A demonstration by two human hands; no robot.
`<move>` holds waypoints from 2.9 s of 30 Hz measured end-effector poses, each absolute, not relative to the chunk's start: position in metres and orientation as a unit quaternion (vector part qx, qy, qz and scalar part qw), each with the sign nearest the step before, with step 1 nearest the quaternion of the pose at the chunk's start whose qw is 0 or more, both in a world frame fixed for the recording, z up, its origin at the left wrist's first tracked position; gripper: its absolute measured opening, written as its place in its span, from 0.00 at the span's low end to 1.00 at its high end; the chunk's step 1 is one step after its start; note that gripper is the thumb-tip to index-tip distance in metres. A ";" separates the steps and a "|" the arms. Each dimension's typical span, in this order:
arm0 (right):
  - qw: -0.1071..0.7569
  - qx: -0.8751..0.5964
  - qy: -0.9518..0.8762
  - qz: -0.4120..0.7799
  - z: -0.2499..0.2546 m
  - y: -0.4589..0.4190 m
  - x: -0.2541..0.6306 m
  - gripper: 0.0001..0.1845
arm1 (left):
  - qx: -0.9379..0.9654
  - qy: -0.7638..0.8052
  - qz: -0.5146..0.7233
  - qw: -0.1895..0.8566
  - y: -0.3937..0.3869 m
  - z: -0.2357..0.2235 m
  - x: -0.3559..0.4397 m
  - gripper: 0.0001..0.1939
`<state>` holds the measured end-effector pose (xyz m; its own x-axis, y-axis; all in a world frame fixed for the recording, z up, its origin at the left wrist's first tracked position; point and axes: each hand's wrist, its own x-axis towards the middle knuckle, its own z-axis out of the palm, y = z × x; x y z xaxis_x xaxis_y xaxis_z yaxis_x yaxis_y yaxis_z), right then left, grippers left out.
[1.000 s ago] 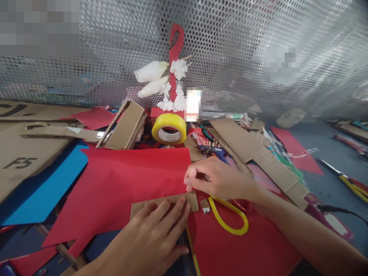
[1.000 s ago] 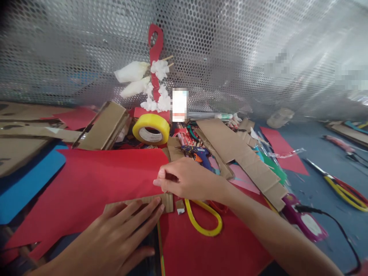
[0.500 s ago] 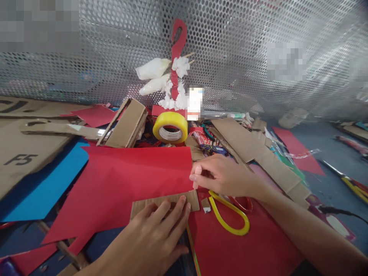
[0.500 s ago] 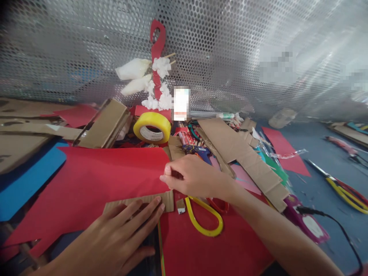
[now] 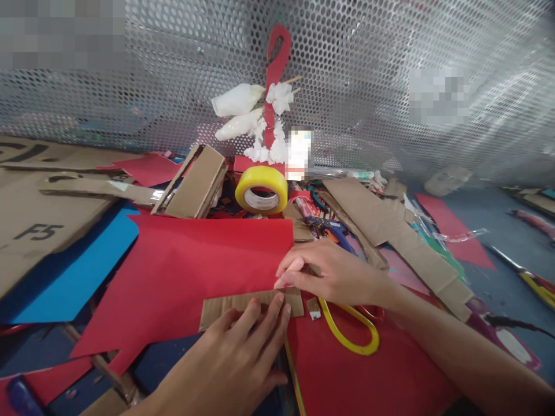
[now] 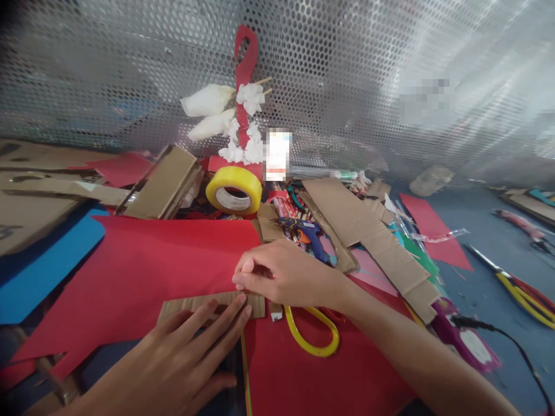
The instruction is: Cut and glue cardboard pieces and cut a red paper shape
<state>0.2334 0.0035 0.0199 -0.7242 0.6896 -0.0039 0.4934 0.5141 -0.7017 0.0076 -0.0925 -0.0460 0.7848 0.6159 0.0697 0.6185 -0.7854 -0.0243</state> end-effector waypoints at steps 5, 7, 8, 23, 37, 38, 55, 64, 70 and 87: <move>0.124 -0.350 -0.865 0.339 0.022 0.001 0.235 0.13 | -0.941 -0.336 -0.028 0.037 -0.097 -0.047 0.010 0.31; 0.113 -0.358 -0.867 0.329 0.023 0.002 0.239 0.14 | -0.939 -0.340 -0.027 0.040 -0.099 -0.048 0.011 0.32; 0.110 -0.361 -0.868 0.324 0.023 0.002 0.240 0.14 | -0.939 -0.341 -0.028 0.041 -0.099 -0.048 0.011 0.32; 0.106 -0.293 -0.890 0.333 0.015 0.001 0.203 0.13 | -0.934 -0.345 -0.070 0.058 -0.104 -0.046 0.016 0.41; 0.158 -0.343 -0.838 0.395 0.017 0.001 0.213 0.13 | -0.938 -0.327 -0.035 0.108 -0.102 -0.041 0.015 0.28; 0.153 -0.346 -0.839 0.392 0.017 0.001 0.213 0.12 | -0.938 -0.330 -0.033 0.103 -0.104 -0.043 0.016 0.29; 0.103 -0.338 -0.857 0.376 0.014 -0.001 0.190 0.12 | -0.915 -0.386 -0.091 0.078 -0.119 -0.060 0.027 0.37; 0.123 -0.299 -0.854 0.409 0.010 0.003 0.171 0.12 | -0.916 -0.383 -0.087 0.077 -0.119 -0.058 0.027 0.35; 0.112 -0.300 -0.854 0.409 0.013 0.003 0.169 0.13 | -0.918 -0.377 -0.088 0.085 -0.117 -0.057 0.026 0.34; 0.114 -0.304 -0.858 0.398 0.013 0.003 0.156 0.12 | -0.921 -0.372 -0.080 0.081 -0.117 -0.056 0.026 0.33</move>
<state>0.1557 0.0035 0.0133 -0.7891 0.6125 -0.0460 0.4309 0.4987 -0.7521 0.0261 -0.1168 -0.0562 0.7106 0.6724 0.2072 0.6983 -0.7101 -0.0902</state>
